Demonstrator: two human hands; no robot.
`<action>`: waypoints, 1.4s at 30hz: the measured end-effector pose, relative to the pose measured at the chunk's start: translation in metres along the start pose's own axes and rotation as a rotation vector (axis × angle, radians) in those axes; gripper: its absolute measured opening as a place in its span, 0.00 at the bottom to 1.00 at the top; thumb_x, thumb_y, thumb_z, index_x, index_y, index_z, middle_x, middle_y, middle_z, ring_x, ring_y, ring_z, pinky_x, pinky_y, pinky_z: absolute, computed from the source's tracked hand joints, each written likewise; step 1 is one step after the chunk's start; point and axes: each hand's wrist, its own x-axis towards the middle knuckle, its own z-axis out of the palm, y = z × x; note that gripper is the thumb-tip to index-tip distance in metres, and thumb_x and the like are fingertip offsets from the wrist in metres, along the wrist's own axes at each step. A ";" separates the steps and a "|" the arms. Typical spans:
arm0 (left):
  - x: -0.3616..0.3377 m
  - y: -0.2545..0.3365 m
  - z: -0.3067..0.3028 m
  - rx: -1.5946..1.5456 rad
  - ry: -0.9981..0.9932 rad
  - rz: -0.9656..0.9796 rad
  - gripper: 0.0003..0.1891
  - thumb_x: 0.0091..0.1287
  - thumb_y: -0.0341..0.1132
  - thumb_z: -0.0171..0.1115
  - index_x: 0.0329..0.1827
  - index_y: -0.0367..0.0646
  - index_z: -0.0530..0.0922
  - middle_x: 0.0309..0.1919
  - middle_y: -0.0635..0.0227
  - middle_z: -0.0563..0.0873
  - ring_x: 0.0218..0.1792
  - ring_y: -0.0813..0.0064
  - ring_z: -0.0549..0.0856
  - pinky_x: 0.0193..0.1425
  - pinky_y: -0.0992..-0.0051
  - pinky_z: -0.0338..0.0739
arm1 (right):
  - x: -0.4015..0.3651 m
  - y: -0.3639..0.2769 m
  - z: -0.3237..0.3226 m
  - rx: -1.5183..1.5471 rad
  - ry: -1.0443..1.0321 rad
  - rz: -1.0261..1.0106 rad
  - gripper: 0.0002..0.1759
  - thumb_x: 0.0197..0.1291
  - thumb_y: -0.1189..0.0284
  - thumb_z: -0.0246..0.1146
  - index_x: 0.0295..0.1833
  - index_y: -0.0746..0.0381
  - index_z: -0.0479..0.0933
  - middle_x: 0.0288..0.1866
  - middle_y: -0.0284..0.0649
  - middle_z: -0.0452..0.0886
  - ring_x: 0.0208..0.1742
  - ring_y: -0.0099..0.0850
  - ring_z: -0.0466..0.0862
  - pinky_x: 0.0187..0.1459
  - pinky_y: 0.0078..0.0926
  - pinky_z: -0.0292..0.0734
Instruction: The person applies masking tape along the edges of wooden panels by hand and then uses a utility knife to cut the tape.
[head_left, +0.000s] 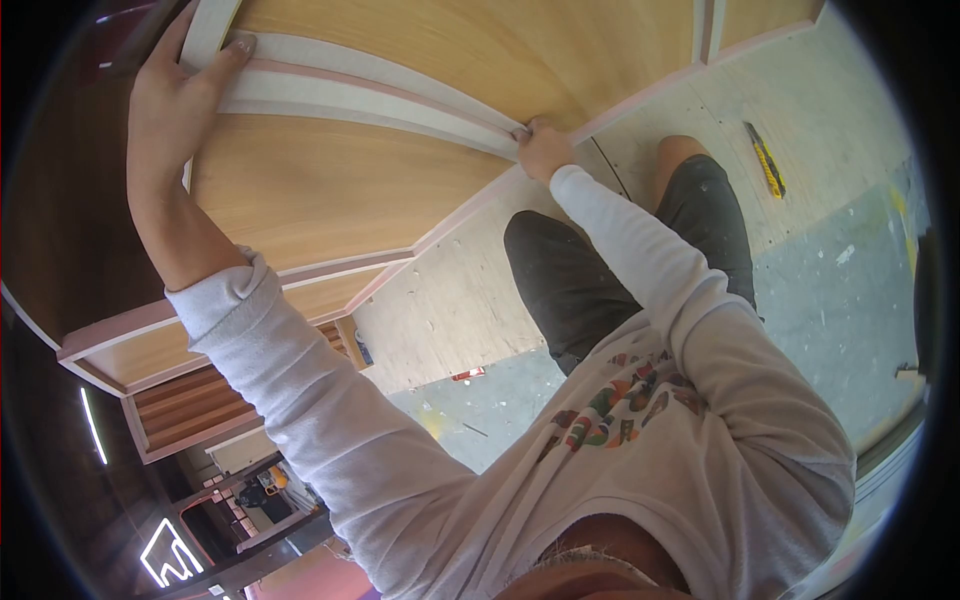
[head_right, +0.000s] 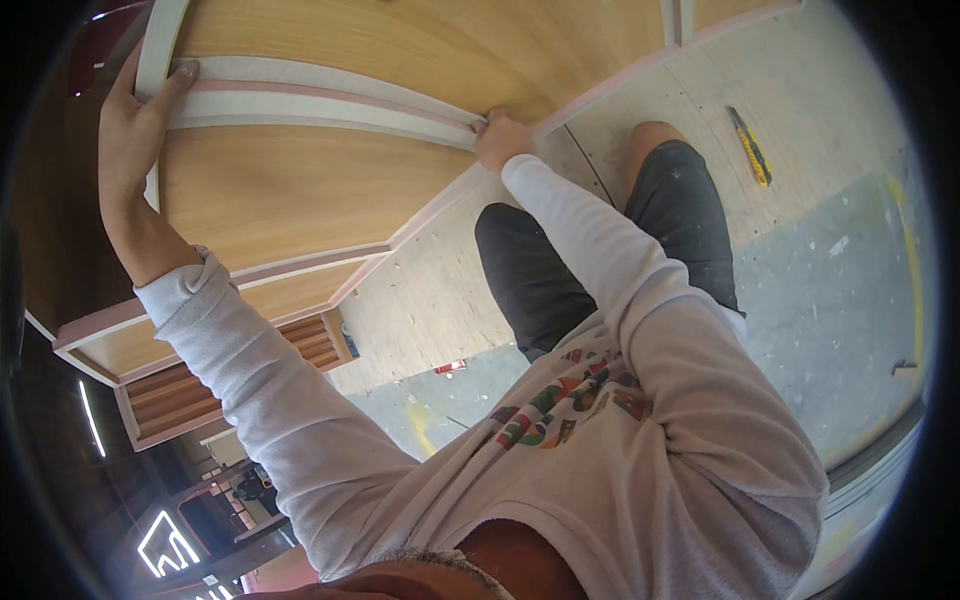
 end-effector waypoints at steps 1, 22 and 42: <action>0.000 0.000 0.000 0.010 0.004 0.002 0.25 0.61 0.38 0.65 0.62 0.39 0.75 0.42 0.60 0.86 0.43 0.74 0.84 0.49 0.75 0.76 | -0.001 0.000 0.001 0.002 0.035 -0.024 0.21 0.64 0.58 0.54 0.50 0.65 0.74 0.43 0.57 0.82 0.49 0.54 0.80 0.53 0.46 0.73; -0.022 0.037 0.013 -0.213 0.218 0.028 0.29 0.57 0.26 0.62 0.63 0.29 0.69 0.43 0.56 0.84 0.42 0.75 0.82 0.48 0.76 0.75 | -0.010 0.004 0.007 0.032 0.028 -0.006 0.22 0.67 0.59 0.50 0.52 0.68 0.69 0.48 0.63 0.79 0.52 0.59 0.77 0.54 0.50 0.71; -0.027 0.048 0.012 -0.251 0.183 0.052 0.27 0.56 0.23 0.61 0.62 0.28 0.70 0.46 0.56 0.84 0.45 0.73 0.82 0.50 0.76 0.75 | 0.002 0.000 0.003 0.002 -0.031 -0.001 0.24 0.67 0.57 0.48 0.57 0.66 0.66 0.50 0.62 0.79 0.54 0.56 0.78 0.57 0.47 0.70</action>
